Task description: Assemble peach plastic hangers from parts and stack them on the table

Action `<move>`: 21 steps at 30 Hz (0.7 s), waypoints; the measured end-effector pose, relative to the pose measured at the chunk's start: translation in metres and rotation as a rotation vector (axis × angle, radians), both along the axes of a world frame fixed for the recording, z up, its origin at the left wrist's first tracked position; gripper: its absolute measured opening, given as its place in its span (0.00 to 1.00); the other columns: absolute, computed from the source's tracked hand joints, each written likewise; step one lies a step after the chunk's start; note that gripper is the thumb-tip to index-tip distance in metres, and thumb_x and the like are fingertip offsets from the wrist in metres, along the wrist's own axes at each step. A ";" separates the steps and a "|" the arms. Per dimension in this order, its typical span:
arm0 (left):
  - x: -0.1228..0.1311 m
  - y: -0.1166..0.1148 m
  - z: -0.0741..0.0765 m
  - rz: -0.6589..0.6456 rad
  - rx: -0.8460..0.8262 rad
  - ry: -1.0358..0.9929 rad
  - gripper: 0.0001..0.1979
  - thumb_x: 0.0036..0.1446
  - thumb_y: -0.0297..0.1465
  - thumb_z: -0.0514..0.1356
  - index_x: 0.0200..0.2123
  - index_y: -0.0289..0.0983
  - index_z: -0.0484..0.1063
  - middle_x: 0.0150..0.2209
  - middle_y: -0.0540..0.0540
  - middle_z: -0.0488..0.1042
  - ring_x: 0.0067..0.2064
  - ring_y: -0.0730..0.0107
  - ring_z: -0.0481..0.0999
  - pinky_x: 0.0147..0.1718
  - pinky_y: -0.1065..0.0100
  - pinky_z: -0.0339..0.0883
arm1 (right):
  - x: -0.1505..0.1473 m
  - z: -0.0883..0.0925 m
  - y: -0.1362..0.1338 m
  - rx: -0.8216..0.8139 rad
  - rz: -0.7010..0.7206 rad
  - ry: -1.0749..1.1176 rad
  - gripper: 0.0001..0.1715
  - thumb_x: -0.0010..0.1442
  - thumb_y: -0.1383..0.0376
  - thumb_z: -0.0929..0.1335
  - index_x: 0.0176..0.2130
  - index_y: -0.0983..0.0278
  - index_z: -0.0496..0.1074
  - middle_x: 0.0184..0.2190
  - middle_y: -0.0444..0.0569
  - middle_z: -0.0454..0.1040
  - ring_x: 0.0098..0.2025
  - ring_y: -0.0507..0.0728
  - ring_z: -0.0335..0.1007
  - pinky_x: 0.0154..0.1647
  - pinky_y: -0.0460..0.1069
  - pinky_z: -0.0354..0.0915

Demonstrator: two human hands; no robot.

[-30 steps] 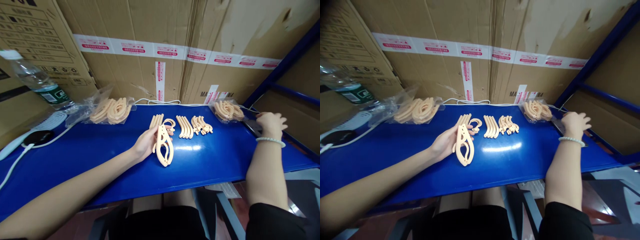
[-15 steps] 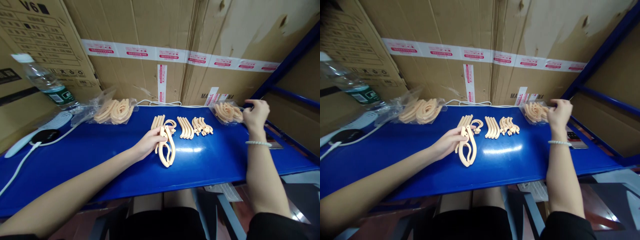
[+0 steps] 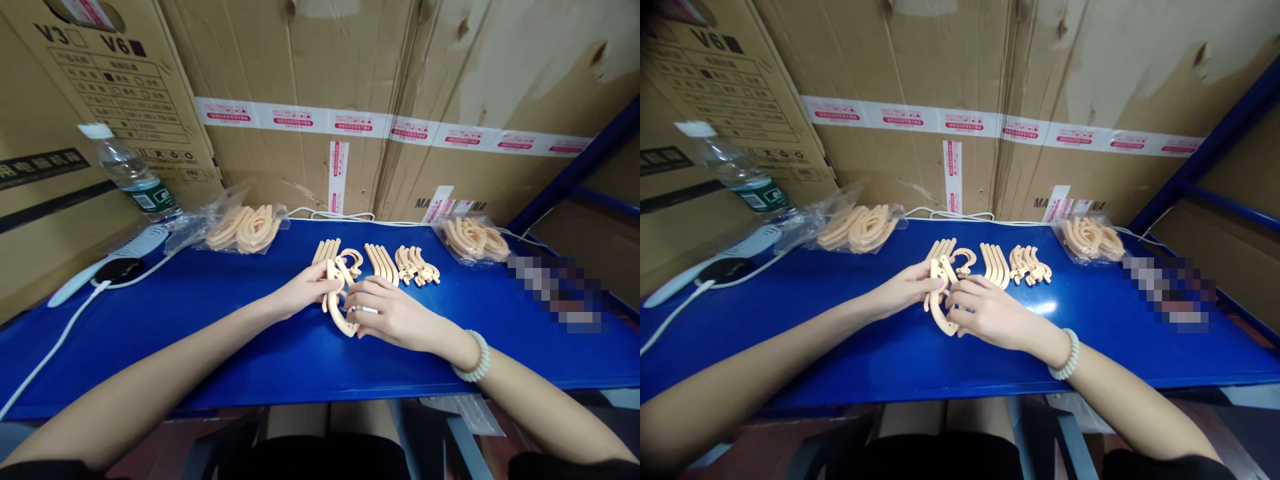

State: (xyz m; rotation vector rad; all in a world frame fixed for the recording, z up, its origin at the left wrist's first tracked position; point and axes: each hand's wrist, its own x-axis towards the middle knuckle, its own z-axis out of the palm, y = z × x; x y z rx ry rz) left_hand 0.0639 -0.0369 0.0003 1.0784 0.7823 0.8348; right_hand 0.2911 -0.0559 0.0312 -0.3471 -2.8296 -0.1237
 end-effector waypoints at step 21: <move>0.012 -0.019 0.007 0.394 0.091 0.039 0.18 0.60 0.43 0.63 0.28 0.34 0.72 0.21 0.48 0.73 0.22 0.71 0.71 0.24 0.71 0.65 | 0.006 0.000 0.011 0.243 -0.166 0.080 0.16 0.74 0.66 0.59 0.35 0.62 0.68 0.28 0.45 0.72 0.31 0.55 0.64 0.48 0.54 0.57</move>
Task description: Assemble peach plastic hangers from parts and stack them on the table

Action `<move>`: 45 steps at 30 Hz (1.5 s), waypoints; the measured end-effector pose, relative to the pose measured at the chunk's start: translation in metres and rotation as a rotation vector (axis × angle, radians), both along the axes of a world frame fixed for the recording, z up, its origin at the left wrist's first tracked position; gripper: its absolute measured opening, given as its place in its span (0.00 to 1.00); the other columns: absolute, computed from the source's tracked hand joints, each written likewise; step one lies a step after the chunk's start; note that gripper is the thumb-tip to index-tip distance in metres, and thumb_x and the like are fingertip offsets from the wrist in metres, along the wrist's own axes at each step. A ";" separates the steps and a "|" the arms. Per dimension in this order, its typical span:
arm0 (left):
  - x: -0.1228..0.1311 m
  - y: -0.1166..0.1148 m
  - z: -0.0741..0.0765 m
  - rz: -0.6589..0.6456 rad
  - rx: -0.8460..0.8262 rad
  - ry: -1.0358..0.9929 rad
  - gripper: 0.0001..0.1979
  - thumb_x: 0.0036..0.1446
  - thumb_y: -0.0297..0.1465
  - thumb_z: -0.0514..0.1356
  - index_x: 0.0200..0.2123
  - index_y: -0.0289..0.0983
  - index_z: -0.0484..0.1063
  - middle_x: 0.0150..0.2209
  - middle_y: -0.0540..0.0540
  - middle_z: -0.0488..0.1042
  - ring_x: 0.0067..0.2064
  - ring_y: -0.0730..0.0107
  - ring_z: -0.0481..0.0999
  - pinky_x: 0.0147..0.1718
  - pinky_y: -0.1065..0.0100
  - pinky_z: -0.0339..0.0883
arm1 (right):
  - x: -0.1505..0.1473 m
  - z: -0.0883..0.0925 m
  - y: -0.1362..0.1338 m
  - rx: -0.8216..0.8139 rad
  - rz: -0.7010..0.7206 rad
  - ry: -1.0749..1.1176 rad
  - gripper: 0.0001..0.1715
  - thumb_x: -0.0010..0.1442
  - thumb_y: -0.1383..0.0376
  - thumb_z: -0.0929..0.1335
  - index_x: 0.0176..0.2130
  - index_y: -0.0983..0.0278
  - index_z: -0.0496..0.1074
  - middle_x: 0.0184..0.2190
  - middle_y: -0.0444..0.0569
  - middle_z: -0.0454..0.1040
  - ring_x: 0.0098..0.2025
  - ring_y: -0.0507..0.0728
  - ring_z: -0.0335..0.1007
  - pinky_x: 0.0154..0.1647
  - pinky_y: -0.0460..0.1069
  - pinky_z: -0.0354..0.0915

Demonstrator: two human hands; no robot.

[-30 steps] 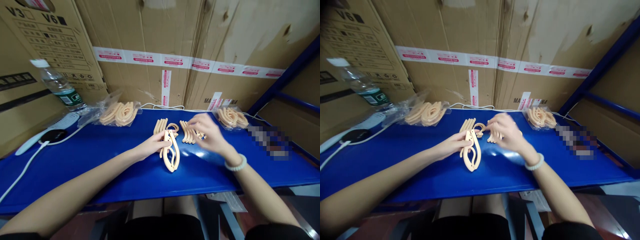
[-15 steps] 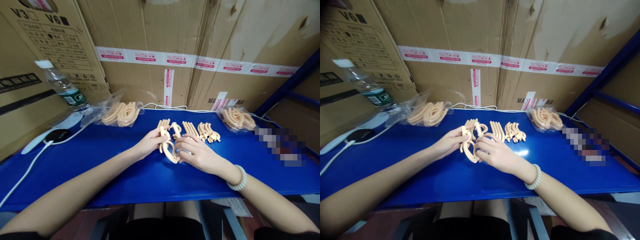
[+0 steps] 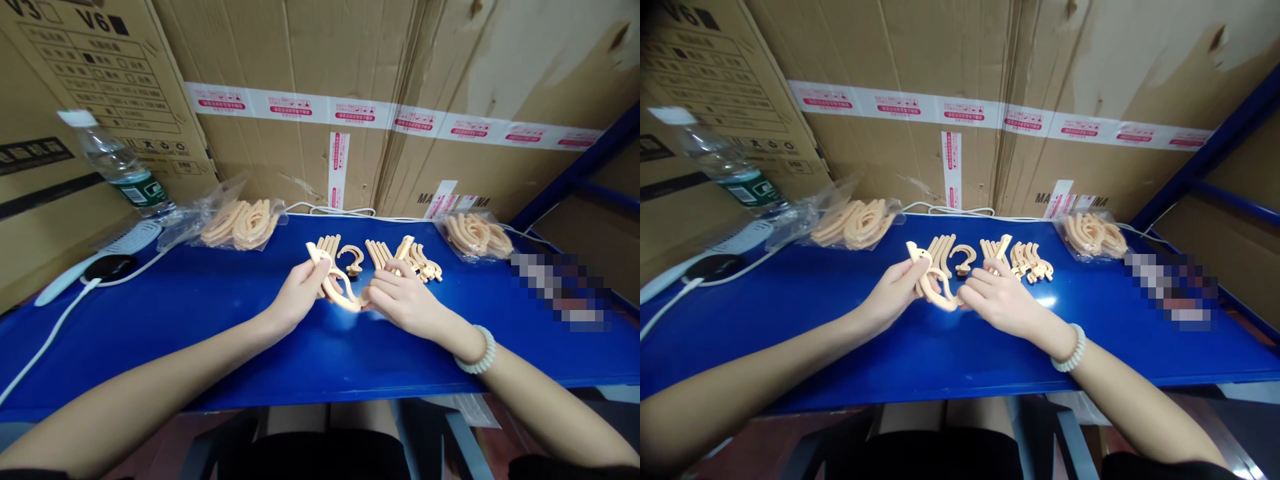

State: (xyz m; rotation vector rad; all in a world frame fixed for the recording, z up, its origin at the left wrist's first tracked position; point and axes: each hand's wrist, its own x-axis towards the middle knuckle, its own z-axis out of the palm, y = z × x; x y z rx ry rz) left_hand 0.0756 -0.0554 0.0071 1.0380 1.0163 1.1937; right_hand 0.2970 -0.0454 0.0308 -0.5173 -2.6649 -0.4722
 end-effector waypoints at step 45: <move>-0.009 0.002 -0.002 0.003 0.603 0.537 0.24 0.59 0.30 0.65 0.59 0.40 0.71 0.45 0.45 0.71 0.43 0.66 0.78 0.35 0.69 0.81 | -0.003 0.000 -0.002 -0.876 0.057 0.449 0.25 0.70 0.60 0.66 0.65 0.54 0.65 0.67 0.54 0.64 0.71 0.63 0.52 0.70 0.66 0.52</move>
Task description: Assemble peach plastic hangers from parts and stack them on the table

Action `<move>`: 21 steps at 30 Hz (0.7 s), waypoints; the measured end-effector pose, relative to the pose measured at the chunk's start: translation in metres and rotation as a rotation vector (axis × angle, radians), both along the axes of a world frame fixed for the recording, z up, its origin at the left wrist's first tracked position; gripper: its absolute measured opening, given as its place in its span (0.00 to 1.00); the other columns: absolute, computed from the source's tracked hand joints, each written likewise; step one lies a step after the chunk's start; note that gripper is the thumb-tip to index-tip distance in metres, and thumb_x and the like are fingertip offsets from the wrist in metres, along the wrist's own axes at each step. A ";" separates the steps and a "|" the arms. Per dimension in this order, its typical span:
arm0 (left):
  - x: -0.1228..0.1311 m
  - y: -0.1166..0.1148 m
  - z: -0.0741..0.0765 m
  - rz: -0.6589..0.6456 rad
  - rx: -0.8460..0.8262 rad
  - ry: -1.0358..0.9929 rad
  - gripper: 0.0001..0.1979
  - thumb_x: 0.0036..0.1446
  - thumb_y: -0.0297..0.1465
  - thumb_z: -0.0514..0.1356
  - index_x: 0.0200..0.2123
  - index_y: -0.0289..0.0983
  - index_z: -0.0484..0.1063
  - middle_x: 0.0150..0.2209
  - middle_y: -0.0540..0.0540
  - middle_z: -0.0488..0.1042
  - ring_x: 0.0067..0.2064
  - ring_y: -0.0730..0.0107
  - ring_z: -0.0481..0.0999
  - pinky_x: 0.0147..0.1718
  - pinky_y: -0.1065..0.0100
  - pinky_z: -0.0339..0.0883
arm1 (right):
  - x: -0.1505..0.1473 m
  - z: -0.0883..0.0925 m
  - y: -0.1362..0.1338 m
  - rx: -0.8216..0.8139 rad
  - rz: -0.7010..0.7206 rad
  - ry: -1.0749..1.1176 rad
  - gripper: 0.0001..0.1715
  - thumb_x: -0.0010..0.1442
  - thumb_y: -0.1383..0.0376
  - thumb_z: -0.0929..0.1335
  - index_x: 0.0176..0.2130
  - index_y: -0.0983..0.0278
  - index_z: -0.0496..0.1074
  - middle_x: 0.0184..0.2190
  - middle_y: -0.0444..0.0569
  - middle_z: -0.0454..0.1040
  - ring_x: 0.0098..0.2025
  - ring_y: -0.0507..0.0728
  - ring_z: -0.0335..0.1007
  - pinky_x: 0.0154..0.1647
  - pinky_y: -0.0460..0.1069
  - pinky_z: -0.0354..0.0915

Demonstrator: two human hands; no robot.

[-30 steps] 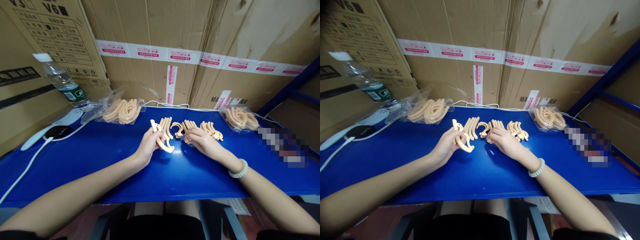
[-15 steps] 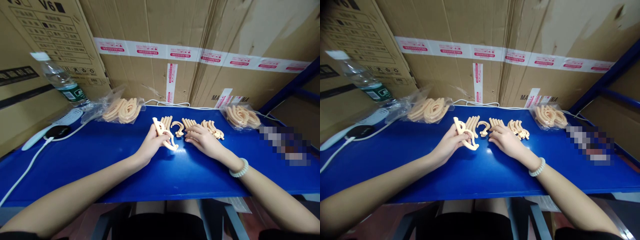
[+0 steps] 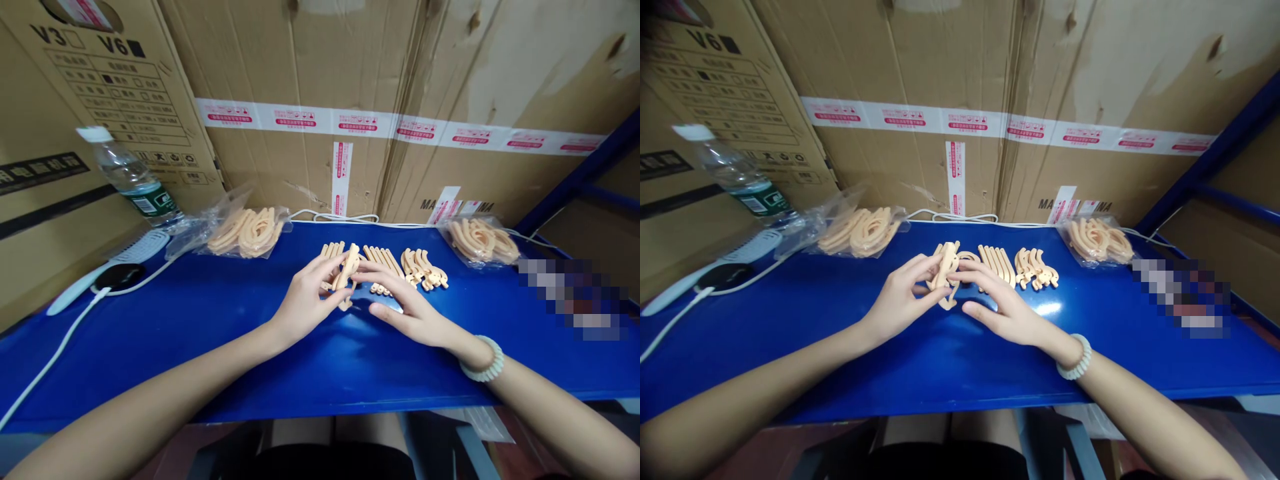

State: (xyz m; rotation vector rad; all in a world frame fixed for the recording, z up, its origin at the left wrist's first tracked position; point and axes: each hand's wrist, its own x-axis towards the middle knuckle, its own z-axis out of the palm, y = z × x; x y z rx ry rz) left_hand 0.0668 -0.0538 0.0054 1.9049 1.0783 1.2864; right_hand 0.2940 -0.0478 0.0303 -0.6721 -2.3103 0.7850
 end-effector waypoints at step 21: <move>0.003 -0.003 0.004 0.115 0.160 0.039 0.09 0.59 0.23 0.61 0.42 0.38 0.78 0.40 0.48 0.81 0.38 0.70 0.80 0.36 0.70 0.81 | 0.001 -0.003 0.006 -0.047 -0.116 0.169 0.16 0.70 0.62 0.67 0.55 0.55 0.76 0.55 0.51 0.76 0.56 0.59 0.72 0.60 0.57 0.66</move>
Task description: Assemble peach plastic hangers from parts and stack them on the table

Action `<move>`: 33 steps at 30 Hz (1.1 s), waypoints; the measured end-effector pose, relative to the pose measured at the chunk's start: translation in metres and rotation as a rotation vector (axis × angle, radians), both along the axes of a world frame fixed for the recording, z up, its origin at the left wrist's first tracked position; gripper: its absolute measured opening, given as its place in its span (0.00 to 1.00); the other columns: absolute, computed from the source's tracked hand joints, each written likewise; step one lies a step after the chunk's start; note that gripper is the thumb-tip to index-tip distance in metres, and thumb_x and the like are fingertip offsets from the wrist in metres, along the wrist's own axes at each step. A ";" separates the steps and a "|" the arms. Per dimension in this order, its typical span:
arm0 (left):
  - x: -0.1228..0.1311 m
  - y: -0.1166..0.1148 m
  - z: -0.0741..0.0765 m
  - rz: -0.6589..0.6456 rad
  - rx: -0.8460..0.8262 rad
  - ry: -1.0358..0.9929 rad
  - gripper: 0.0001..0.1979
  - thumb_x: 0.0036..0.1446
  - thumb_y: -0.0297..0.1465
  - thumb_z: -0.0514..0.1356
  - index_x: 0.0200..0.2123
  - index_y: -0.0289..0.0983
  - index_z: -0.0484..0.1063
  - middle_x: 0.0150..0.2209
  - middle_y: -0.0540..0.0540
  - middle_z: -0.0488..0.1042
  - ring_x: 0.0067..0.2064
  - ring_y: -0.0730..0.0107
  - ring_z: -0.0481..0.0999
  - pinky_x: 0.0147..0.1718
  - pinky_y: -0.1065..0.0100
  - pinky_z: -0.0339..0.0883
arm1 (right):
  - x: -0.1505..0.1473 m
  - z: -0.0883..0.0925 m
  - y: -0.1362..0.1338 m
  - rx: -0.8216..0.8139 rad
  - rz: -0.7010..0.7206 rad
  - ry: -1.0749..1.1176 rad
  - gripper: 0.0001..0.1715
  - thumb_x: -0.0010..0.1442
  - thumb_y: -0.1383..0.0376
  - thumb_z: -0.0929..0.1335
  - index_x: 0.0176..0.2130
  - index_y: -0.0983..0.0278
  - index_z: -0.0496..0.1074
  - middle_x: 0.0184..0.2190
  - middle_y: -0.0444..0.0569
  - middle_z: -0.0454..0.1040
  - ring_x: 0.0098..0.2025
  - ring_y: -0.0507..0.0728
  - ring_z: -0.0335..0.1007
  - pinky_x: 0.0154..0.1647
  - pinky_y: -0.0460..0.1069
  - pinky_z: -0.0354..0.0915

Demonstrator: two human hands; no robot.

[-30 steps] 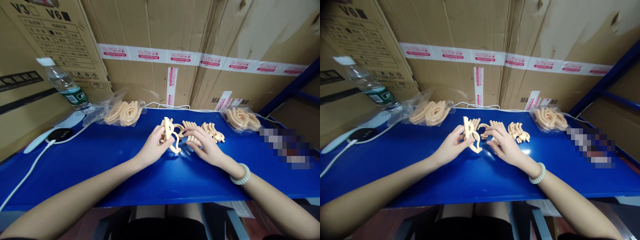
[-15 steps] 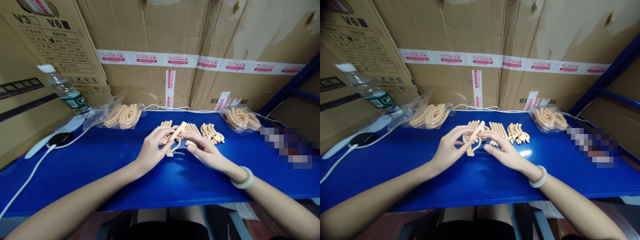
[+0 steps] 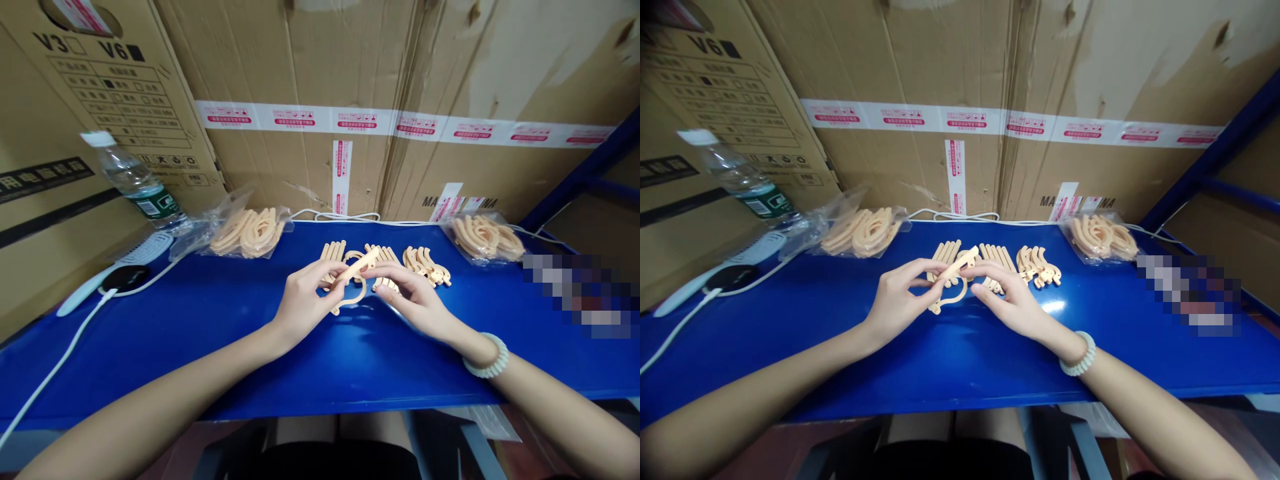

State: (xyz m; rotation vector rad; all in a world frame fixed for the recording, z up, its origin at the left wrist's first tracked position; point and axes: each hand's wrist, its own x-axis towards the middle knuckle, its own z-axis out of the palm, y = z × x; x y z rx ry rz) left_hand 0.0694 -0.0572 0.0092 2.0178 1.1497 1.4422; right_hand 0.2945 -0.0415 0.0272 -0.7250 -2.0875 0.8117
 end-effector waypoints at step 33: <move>-0.003 -0.002 -0.022 0.012 0.319 0.908 0.13 0.67 0.24 0.51 0.52 0.34 0.69 0.35 0.44 0.80 0.32 0.66 0.81 0.20 0.74 0.61 | -0.004 -0.015 -0.003 -0.729 0.147 -0.124 0.22 0.69 0.48 0.63 0.40 0.64 0.66 0.18 0.39 0.70 0.11 0.47 0.57 0.08 0.41 0.51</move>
